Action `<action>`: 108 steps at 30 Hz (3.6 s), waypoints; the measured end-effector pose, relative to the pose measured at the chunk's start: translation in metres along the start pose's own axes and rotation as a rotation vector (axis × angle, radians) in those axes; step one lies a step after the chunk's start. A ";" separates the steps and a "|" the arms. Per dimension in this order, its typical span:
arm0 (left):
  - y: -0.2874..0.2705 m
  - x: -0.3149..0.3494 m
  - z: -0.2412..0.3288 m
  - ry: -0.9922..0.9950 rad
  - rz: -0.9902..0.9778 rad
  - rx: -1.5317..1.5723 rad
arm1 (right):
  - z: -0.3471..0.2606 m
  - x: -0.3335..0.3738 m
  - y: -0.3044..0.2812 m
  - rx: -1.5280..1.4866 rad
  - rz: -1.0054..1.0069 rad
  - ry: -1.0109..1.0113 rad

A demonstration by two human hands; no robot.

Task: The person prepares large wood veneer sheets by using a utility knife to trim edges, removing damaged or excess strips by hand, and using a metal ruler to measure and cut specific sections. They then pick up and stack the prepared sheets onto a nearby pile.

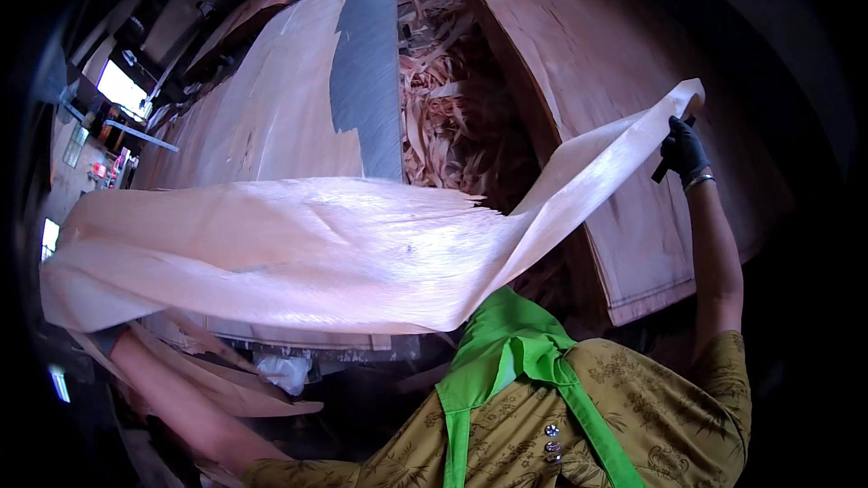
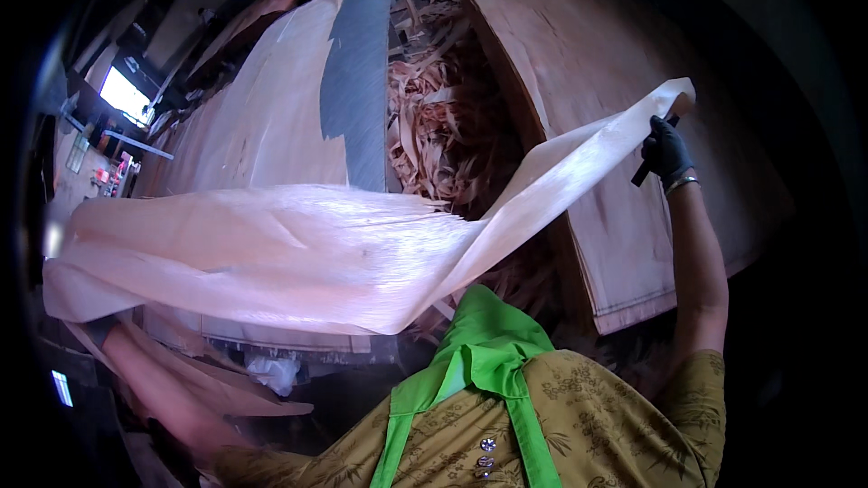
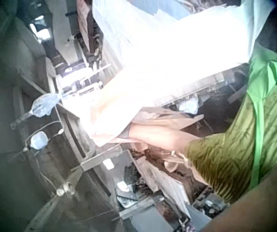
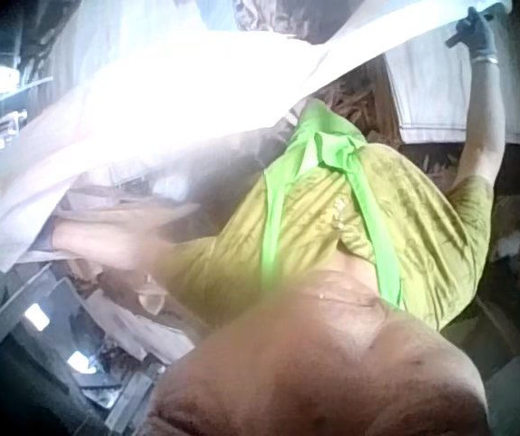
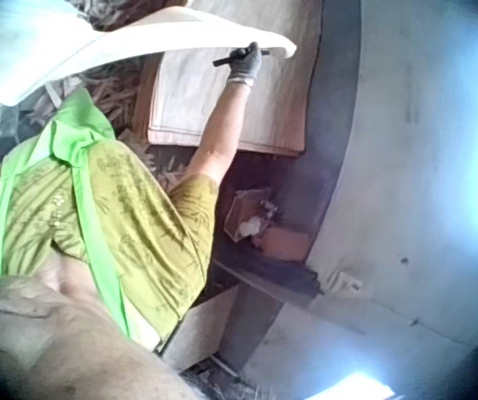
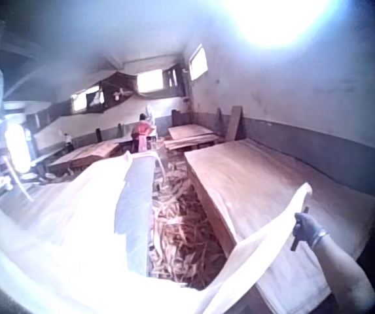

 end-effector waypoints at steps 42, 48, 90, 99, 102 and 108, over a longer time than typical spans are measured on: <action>0.581 0.175 -0.233 -0.680 -0.442 -0.248 | 0.214 -0.382 0.961 0.869 -1.589 0.345; 0.929 0.224 -0.211 -0.740 -0.820 0.017 | 0.159 -0.730 0.731 0.714 -1.064 0.660; 1.983 -0.037 -0.339 -0.505 -1.118 0.463 | 0.133 -1.741 1.171 1.071 -0.679 -0.222; 2.204 -0.083 -0.436 -0.833 -0.546 0.114 | 0.200 -1.839 1.306 1.072 -0.976 -0.034; 2.228 -0.084 -0.462 -0.912 -0.509 0.111 | 0.205 -1.851 1.314 1.044 -1.107 0.024; 2.238 -0.104 -0.422 -0.822 -0.555 0.122 | 0.189 -1.855 1.293 0.991 -1.285 0.226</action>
Point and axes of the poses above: each hand's wrist, its own x-axis away from the middle knuckle, its own y-axis out of the palm, z = x × y, the point moved 7 cm from there along -x, towards the middle knuckle, and after that the axes turned 7 degrees about y, right-handed, at the moved point
